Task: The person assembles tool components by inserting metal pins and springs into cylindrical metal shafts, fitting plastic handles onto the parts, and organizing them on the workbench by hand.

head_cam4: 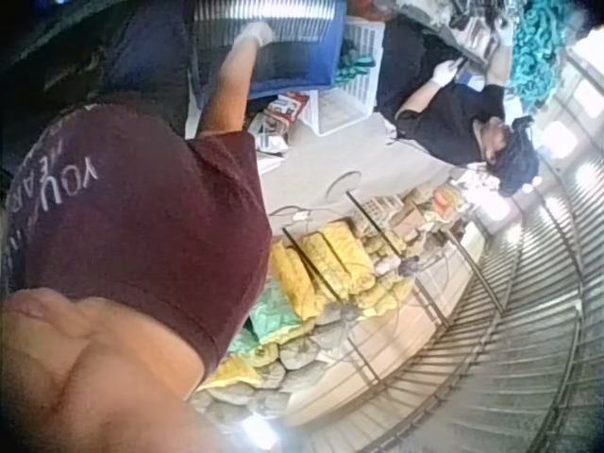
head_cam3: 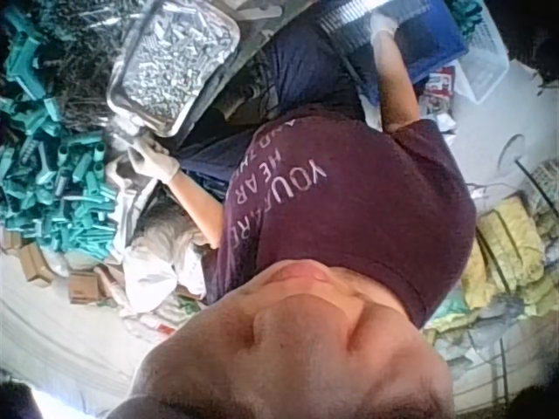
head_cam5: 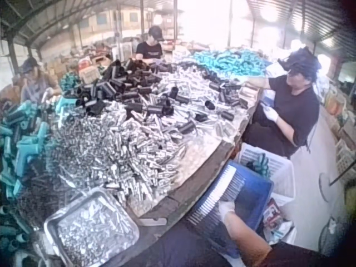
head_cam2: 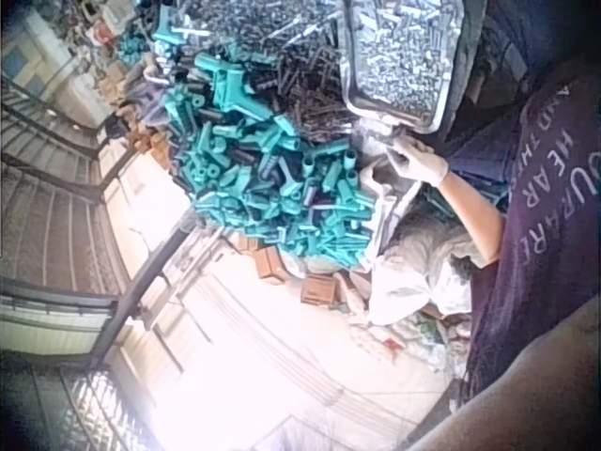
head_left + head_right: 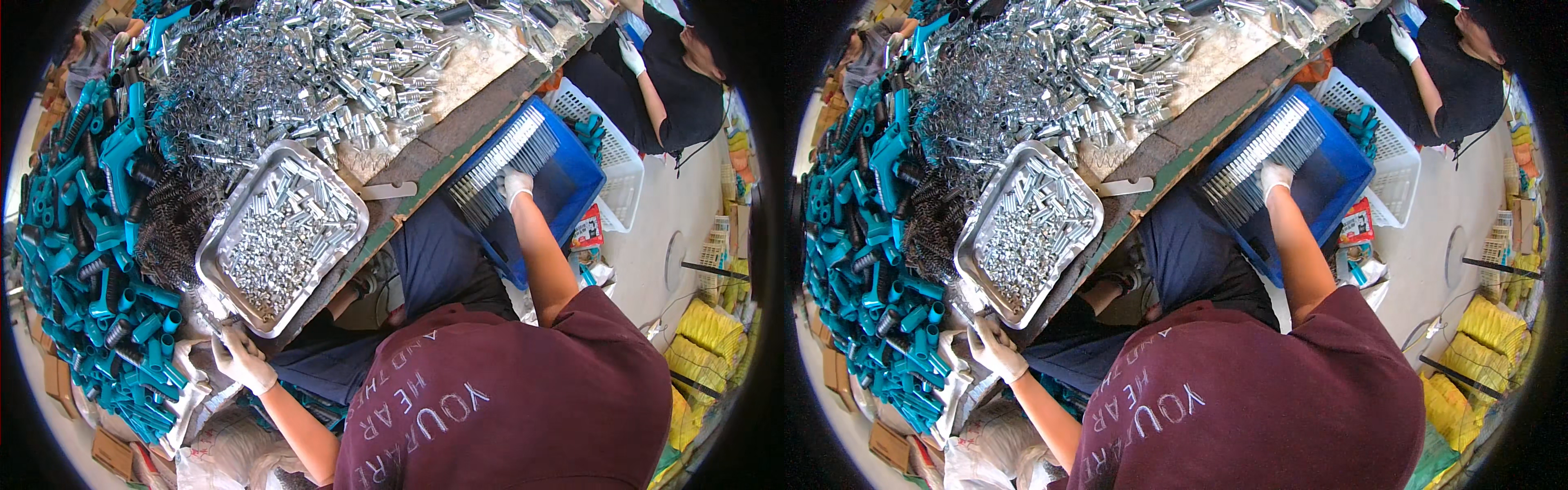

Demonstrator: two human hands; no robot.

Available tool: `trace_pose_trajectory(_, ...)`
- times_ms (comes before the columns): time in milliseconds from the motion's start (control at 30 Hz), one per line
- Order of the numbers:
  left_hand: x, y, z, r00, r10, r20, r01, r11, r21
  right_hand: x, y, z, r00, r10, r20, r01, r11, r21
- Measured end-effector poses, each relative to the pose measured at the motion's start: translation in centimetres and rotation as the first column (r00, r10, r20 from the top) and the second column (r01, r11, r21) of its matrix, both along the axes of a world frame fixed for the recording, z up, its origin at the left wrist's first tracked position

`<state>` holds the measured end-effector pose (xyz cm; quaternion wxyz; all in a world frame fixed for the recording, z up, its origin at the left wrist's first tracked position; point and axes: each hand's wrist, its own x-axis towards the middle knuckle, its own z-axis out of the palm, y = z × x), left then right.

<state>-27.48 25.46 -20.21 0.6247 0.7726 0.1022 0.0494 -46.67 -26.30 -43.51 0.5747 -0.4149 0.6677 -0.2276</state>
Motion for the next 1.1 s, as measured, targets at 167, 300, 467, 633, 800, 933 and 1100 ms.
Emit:
trace_pose_trajectory(167, 0.0, -0.5, 0.2, 0.999, 0.033, -0.011, -0.032, 0.999, 0.039, 0.2, 0.0, -0.1, 0.999, 0.039, -0.023, -0.04, 0.998, -0.046)
trace_pose_trajectory(300, 0.0, 0.0, -0.1, 1.0, 0.024, -0.003, -0.024, 0.999, 0.042, -0.9, -0.3, 2.0, 0.775, 0.103, -0.624, -0.502, 0.7, -0.508)
trace_pose_trajectory(467, 0.2, 0.0, -0.3, 1.0, 0.025, 0.0, -0.025, 0.999, 0.047, 0.5, -0.3, 1.9, 0.604, 0.125, -0.787, -0.627, 0.684, -0.373)
trace_pose_trajectory(633, 0.0, -0.1, -0.2, 1.0, 0.025, 0.002, -0.025, 0.999, 0.029, 0.7, -0.6, 2.3, 0.66, 0.183, -0.729, -0.573, 0.751, -0.33)
trace_pose_trajectory(800, -0.1, -0.1, 1.0, 0.998, -0.025, -0.066, 0.023, 0.999, -0.027, -1.8, -2.9, 0.9, 0.58, 0.19, -0.792, -0.702, 0.611, -0.367)
trace_pose_trajectory(933, -2.0, 1.0, 3.5, 0.99, -0.056, -0.131, 0.03, 0.982, -0.188, 0.2, 0.9, 11.6, 0.955, 0.271, -0.117, -0.294, 0.837, -0.461)
trace_pose_trajectory(1100, -3.7, -4.4, 7.2, 0.894, -0.41, -0.18, 0.401, 0.912, -0.086, 6.0, 11.7, 25.1, 0.677, 0.586, 0.445, -0.399, 0.8, -0.448)
